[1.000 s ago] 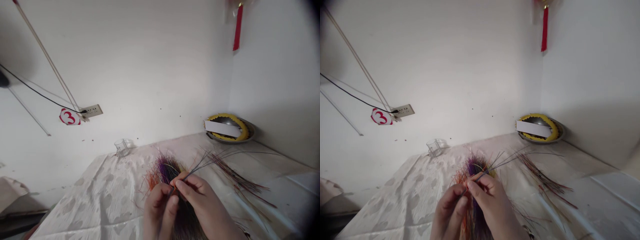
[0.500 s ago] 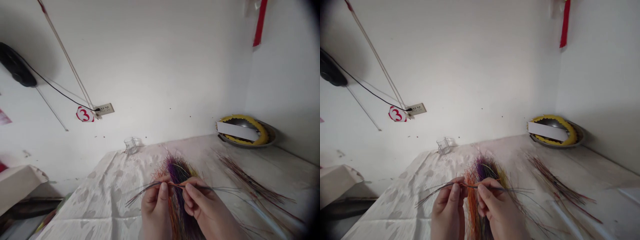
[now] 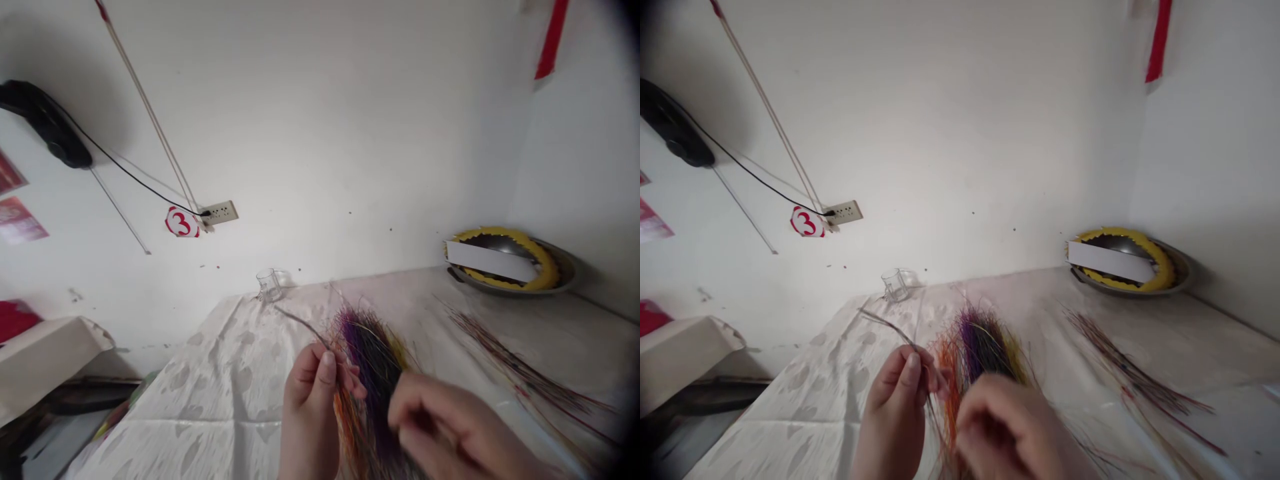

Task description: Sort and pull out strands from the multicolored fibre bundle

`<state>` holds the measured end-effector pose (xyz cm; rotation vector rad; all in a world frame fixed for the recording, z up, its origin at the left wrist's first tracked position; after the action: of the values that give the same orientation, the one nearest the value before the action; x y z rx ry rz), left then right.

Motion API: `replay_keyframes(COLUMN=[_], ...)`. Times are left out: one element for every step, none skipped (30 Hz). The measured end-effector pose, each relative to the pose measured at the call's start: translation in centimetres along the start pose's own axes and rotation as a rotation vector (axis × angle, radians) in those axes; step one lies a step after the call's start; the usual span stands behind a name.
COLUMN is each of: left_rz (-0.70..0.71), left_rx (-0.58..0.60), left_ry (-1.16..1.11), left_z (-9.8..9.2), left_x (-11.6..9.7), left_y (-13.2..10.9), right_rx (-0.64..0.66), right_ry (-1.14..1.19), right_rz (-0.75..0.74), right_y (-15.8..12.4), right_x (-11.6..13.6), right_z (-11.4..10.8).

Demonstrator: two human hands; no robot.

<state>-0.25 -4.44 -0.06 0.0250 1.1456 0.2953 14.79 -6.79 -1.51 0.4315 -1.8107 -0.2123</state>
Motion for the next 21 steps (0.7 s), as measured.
replay_keyframes(left_rz=[-0.036,-0.079,-0.124,-0.163,-0.194,-0.215,-0.224,-0.224,-0.225,-0.231,-0.245,-0.267,-0.294,-0.322,-0.345,-0.362,-0.372,-0.377,-0.378,-0.374,-0.359], left_rx=[0.041,0.078,0.107,0.124,0.137,0.148,0.156,0.161,0.16,0.152,0.139,0.133,0.138,0.151,0.167,0.178,0.179,0.169,0.152,0.136,0.119], left_ry=[0.014,0.03,0.049,0.065,0.072,0.072,0.071,0.071,0.073,0.074,0.069,0.059,0.04,0.019,0.0,-0.011,-0.011,-0.003,0.011,0.03,0.049], left_z=[0.2,0.3,0.5,0.7,0.8,0.9,1.1,1.2,1.2,1.3,1.3,1.4,1.4,1.5,1.6,1.7,1.8,1.8,1.8,1.7,1.6], left_x=[0.2,0.5,0.8,1.1,1.4,1.6,1.8,1.9,1.9,1.9,1.8,1.8,1.7,1.7,1.6,1.6,1.6,1.7,1.7,1.8,1.8], left_y=[-0.3,-0.6,-0.9,-1.2,-1.4,-1.6,-1.7,-1.7,-1.7,-1.7,-1.7,-1.6,-1.6,-1.6,-1.6,-1.6,-1.5,-1.5,-1.5,-1.5,-1.4], right_rx=[-0.087,-0.145,-0.182,-0.186,-0.171,-0.164,-0.171,-0.195,-0.227,-0.261,-0.285,-0.296,-0.304,-0.314,-0.323,-0.328,-0.33,-0.332,-0.33,-0.333,-0.339], right_ry=[-0.015,-0.015,-0.003,0.017,0.039,0.052,0.05,0.03,0.001,-0.027,-0.047,-0.056,-0.055,-0.048,-0.041,-0.037,-0.035,-0.035,-0.035,-0.033,-0.034], right_rz=[0.033,0.049,0.058,0.055,0.035,0.004,-0.036,-0.077,-0.115,-0.147,-0.164,-0.168,-0.162,-0.151,-0.14,-0.129,-0.118,-0.109,-0.101,-0.096,-0.094], right_y=[0.3,0.6,0.8,1.1,1.2,1.4,1.5,1.5,1.5,1.5,1.5,1.5,1.5,1.6,1.6,1.6,1.6,1.6,1.6,1.6,1.6], right_x=[0.0,0.1,0.2,0.3,0.4,0.5,0.6,0.7,0.8,0.9,1.0,1.0,1.0,1.0,1.0,1.0,1.0,0.9,0.9,0.8,0.7], right_z=[-0.6,-1.0,-1.2,-1.2,-1.0,-0.8,-0.6,-0.4,-0.3,-0.3,-0.4,-0.5,-0.6,-0.8,-1.0,-1.1,-1.2,-1.2,-1.2,-1.2,-1.1])
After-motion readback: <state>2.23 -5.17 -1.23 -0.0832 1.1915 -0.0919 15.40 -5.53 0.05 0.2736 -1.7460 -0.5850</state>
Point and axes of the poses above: each hand's wrist, its own y-axis towards the middle knuckle, its own z-axis out of the palm, x = y × z, the point moved 2 cm from there along y, towards the middle knuckle, and after that the axes turned 8 degrees about -x, right-handed, at the moved point
